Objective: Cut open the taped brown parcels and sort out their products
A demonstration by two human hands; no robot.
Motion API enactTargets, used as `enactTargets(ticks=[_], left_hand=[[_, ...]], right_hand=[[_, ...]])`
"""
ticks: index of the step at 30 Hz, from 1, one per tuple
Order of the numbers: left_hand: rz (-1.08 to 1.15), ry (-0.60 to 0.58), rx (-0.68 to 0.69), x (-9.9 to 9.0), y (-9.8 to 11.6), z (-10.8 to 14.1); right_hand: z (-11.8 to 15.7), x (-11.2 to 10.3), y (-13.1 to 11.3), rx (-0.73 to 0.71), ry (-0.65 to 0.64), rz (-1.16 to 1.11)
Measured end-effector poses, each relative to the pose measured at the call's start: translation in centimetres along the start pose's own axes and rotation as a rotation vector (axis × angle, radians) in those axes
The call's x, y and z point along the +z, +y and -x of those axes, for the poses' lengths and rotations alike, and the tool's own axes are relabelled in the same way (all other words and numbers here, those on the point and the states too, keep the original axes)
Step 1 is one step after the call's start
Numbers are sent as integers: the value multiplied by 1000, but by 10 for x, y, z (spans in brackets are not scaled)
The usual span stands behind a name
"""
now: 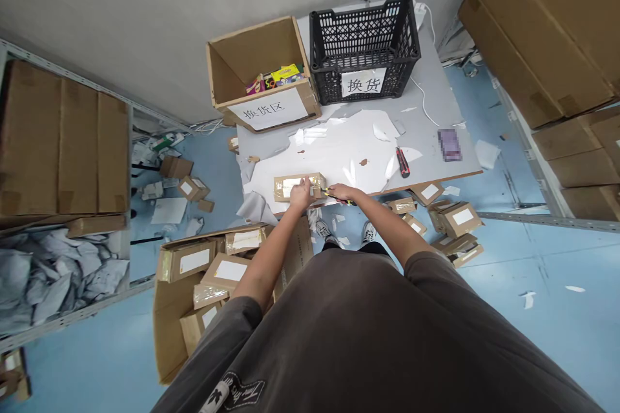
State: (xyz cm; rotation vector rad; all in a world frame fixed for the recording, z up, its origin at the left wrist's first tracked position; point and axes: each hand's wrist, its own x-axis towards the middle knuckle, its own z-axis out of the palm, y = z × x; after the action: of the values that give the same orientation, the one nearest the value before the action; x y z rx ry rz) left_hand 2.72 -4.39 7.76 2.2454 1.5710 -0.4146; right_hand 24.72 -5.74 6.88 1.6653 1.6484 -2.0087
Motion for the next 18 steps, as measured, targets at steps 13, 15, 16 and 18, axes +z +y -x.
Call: enactTargets(ticks=[13,15,16,18], left_hand=[[151,118,52,-27,-21,-11],[145,122,79,-26,-18,-17],[147,120,84,-25,-16,-19],[156,120,82,-25,-15,-20]], right_hand=[[34,-7,22,-34,184,162],[33,-8,21,-45,267,239],[32,-8,19,-55,294,284],[28,-7,15,-77,318,364]])
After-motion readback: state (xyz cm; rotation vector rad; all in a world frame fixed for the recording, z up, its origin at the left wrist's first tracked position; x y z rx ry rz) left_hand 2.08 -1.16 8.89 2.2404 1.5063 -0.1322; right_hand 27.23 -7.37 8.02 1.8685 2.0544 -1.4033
